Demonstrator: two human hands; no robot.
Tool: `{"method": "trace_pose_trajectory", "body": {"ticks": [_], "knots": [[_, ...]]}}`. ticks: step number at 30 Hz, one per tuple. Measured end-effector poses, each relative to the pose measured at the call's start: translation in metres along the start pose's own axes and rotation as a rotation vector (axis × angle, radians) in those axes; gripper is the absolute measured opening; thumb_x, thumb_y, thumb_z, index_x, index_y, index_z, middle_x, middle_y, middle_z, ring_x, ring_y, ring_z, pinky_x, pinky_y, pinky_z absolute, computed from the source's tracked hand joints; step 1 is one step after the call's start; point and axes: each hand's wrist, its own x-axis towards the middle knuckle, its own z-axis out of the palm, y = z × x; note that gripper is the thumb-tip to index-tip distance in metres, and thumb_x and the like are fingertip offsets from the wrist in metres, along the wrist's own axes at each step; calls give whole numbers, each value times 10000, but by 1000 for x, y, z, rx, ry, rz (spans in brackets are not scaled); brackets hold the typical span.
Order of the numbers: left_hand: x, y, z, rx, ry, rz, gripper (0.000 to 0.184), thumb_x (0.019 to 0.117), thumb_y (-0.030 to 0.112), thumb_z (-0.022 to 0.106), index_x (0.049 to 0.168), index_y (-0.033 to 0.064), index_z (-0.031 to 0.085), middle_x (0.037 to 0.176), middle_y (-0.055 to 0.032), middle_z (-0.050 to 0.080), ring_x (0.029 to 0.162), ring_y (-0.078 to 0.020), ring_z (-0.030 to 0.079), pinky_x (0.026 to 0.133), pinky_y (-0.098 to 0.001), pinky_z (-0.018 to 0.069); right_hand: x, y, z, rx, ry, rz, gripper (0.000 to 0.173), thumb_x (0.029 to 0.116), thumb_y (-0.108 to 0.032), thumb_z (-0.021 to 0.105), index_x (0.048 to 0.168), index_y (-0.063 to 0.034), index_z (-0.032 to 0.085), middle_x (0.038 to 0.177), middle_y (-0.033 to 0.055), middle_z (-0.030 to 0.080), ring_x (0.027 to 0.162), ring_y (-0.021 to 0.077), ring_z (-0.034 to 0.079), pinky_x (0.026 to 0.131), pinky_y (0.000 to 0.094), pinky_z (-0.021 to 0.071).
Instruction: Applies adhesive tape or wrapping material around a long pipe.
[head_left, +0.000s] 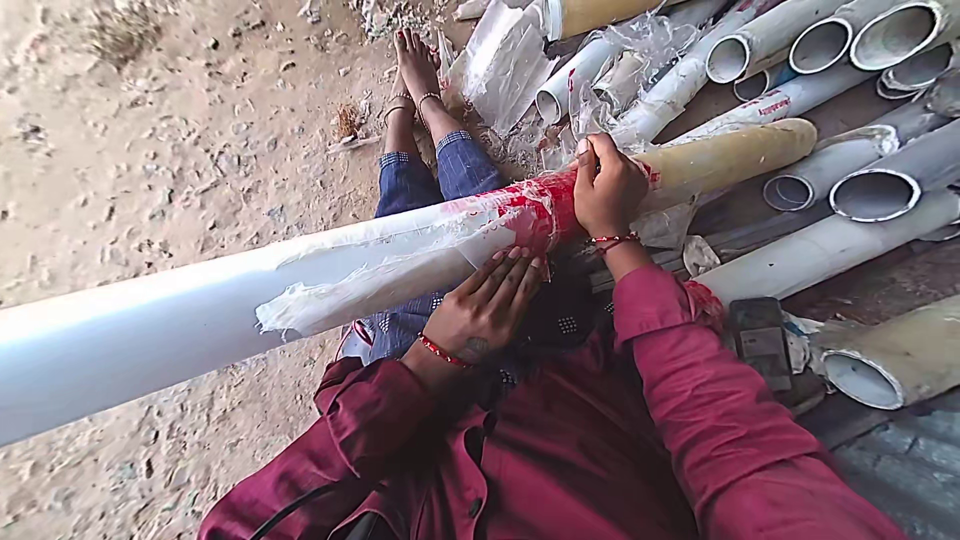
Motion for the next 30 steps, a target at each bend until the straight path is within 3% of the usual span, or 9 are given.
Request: {"method": "trace_pose_trajectory", "body": {"ticks": [4,7,9,11,15,17,20,27,30], "knots": [[23,-9,-34,-118,173,-73,253,1028,61,574,1254,10,674,1210,-193,729,1209,-285,682,1027,-372,538,-17,-10,-25,79,112,-17,279,1068,-121,480,1039,14,723,799,106,729,734,228,700,657,384,527],[36,-22,-35,17,-49,-367,579,1033,447,559,1367,-23,607,1388,-191,644,1385,-352,540,1205,-537,305,-40,-34,-63,120,-196,100,287,1088,-173,460,1045,-9,692,736,82,643,626,194,605,582,383,471],[36,-25,-25,81,-129,-423,578,1024,516,508,1213,13,719,1258,-154,727,1233,-351,666,1131,-571,407,-50,-46,-77,46,-352,98,290,1098,-212,455,1036,-30,672,697,107,615,576,244,586,506,416,429],[30,-26,-18,94,-81,-373,521,1039,484,488,1105,51,769,1162,-118,769,1123,-314,727,998,-483,530,-52,-51,-80,-24,-425,78,289,1097,-215,458,1028,-31,670,691,129,616,581,288,605,488,445,421],[18,-37,-18,26,-48,-199,567,1019,534,497,1159,47,752,1198,-121,757,1121,-293,725,963,-425,544,-43,-56,-79,-127,-500,24,272,1086,-195,481,1008,-25,679,716,174,647,649,365,657,512,506,446],[14,-40,-18,27,-55,-148,448,1029,413,539,1187,46,743,1217,-113,752,1141,-286,713,958,-414,532,-40,-55,-79,-147,-519,29,276,1078,-187,490,1000,-19,694,727,187,662,686,387,673,546,534,452],[14,-36,-14,85,-15,-138,284,1001,2,522,1160,50,752,1187,-80,765,1141,-250,712,942,-369,526,-39,-53,-80,-143,-522,18,277,1080,-199,498,969,-26,686,709,171,644,647,363,649,525,511,440],[13,-34,-10,120,6,-128,320,989,-46,498,1152,52,755,1179,-70,768,1119,-229,717,923,-346,519,-40,-60,-86,-129,-489,-53,276,1071,-207,503,995,-36,706,705,157,649,611,336,633,500,490,415],[11,-34,-9,112,22,-96,319,990,-55,496,1157,34,753,1168,-83,770,1105,-228,718,926,-340,511,-37,-56,-82,-138,-409,-237,248,1067,-165,522,1049,-26,727,758,162,685,646,336,673,516,470,459]]}}
